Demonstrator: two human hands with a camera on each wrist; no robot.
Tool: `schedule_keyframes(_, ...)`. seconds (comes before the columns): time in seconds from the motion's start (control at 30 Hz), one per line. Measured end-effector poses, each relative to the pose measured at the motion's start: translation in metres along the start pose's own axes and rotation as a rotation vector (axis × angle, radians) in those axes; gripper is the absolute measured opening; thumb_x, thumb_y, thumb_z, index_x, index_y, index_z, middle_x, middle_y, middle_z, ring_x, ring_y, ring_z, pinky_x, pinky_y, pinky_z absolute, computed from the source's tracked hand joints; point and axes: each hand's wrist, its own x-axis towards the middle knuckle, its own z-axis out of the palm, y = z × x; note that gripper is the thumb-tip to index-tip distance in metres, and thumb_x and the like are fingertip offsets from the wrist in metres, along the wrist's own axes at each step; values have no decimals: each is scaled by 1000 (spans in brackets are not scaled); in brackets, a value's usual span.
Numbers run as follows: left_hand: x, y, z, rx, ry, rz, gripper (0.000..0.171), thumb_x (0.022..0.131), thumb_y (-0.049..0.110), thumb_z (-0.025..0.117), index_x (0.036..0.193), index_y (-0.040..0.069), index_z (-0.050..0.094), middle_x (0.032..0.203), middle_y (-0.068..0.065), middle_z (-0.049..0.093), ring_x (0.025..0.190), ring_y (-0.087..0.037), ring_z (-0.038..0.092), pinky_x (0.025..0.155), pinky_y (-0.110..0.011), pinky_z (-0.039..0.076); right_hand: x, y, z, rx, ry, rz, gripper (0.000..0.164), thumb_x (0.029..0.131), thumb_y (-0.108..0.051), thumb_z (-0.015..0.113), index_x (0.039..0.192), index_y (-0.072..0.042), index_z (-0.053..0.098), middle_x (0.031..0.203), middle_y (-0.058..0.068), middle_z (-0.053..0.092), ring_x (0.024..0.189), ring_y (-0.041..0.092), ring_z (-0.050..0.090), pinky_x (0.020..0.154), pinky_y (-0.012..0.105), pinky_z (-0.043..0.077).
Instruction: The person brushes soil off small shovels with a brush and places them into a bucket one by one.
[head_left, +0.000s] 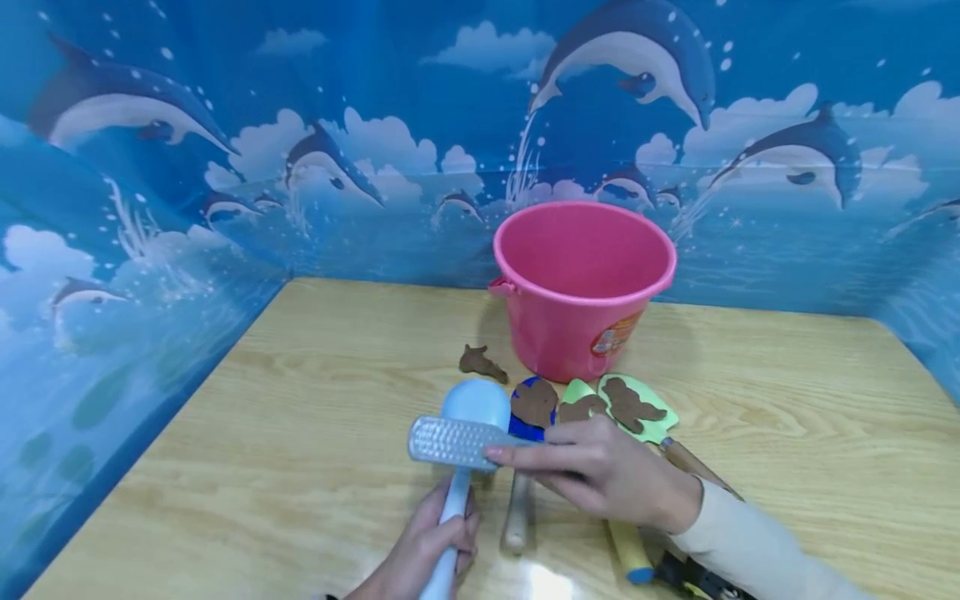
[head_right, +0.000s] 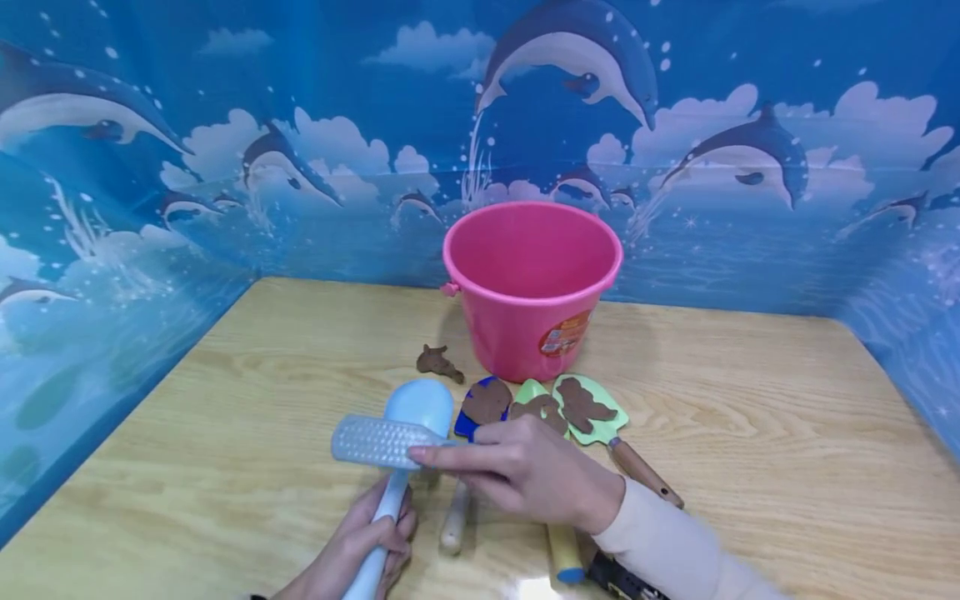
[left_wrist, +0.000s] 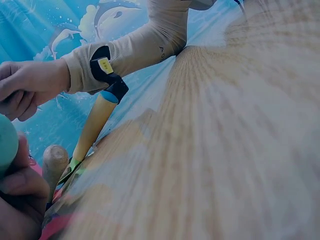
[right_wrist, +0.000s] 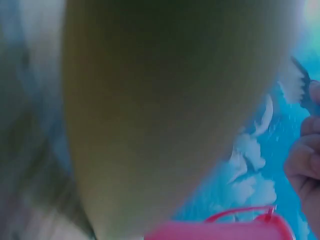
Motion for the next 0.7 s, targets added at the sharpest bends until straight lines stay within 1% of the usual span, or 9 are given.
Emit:
schedule_keyframes(0.03, 0, 0, 0, 16, 5, 4, 23, 75, -5, 44, 94, 0, 32, 68, 3, 42, 50, -6, 41, 43, -17, 35, 1, -2, 1, 7, -30, -34, 33, 95, -8, 57, 128, -10, 63, 69, -12, 52, 58, -5, 38, 53, 2, 31)
schedule_keyframes(0.1, 0, 1, 0, 35, 9, 4, 26, 75, -5, 44, 96, 5, 34, 68, 1, 43, 50, -6, 41, 42, -18, 35, 2, -5, 3, 13, -68, -42, 33, 97, -10, 54, 128, -12, 63, 67, -12, 50, 57, -6, 35, 53, 1, 29)
schedule_keyframes(0.17, 0, 2, -1, 42, 4, 4, 25, 75, -5, 44, 96, 6, 34, 68, 1, 44, 50, -7, 42, 42, -18, 36, 1, -6, 4, 13, -91, -20, 33, 97, -10, 52, 128, -13, 63, 66, -13, 48, 57, -6, 34, 53, 0, 29)
schedule_keyframes(0.27, -1, 2, -1, 51, -11, 19, 24, 76, -5, 44, 95, 6, 33, 68, 0, 44, 49, -7, 42, 42, -19, 37, -1, -5, 4, 6, -135, 13, 33, 97, -10, 53, 128, -14, 63, 68, -12, 52, 57, -6, 36, 54, 0, 30)
schedule_keyframes(0.43, -1, 1, -1, 8, -26, 28, 22, 77, -6, 43, 94, 1, 33, 69, 2, 43, 51, -6, 43, 42, -17, 37, -7, 1, 6, -16, -180, 76, 36, 93, -9, 60, 128, -16, 63, 66, -12, 54, 56, -6, 35, 52, 2, 30)
schedule_keyframes(0.47, 0, 0, 0, -7, -31, 33, 21, 77, -6, 43, 94, -2, 31, 69, 3, 42, 51, -5, 42, 42, -17, 37, -8, 2, 6, -35, -169, 108, 38, 91, -7, 62, 128, -17, 64, 64, -12, 51, 55, -6, 34, 51, 3, 30)
schedule_keyframes(0.53, 0, 0, 0, -17, -37, 48, 22, 77, -7, 42, 93, -8, 28, 70, 3, 42, 52, -4, 42, 44, -16, 36, -10, 5, 5, -142, -113, 187, 44, 86, -4, 68, 128, -17, 64, 61, -13, 45, 54, -6, 31, 48, 4, 28)
schedule_keyframes(0.6, -1, -1, 0, 11, -43, 75, 26, 76, -7, 43, 95, -13, 26, 70, 4, 42, 52, -4, 43, 45, -15, 37, -10, 7, 5, -268, -33, 279, 48, 82, -2, 71, 127, -16, 64, 59, -13, 40, 51, -5, 30, 45, 8, 28)
schedule_keyframes(0.7, -3, -3, 0, 84, -53, 119, 27, 75, -7, 44, 95, -14, 28, 71, 3, 43, 53, -4, 44, 46, -15, 39, -10, 10, 3, -399, 82, 364, 47, 81, -1, 71, 127, -12, 64, 58, -12, 42, 49, -3, 32, 44, 12, 32)
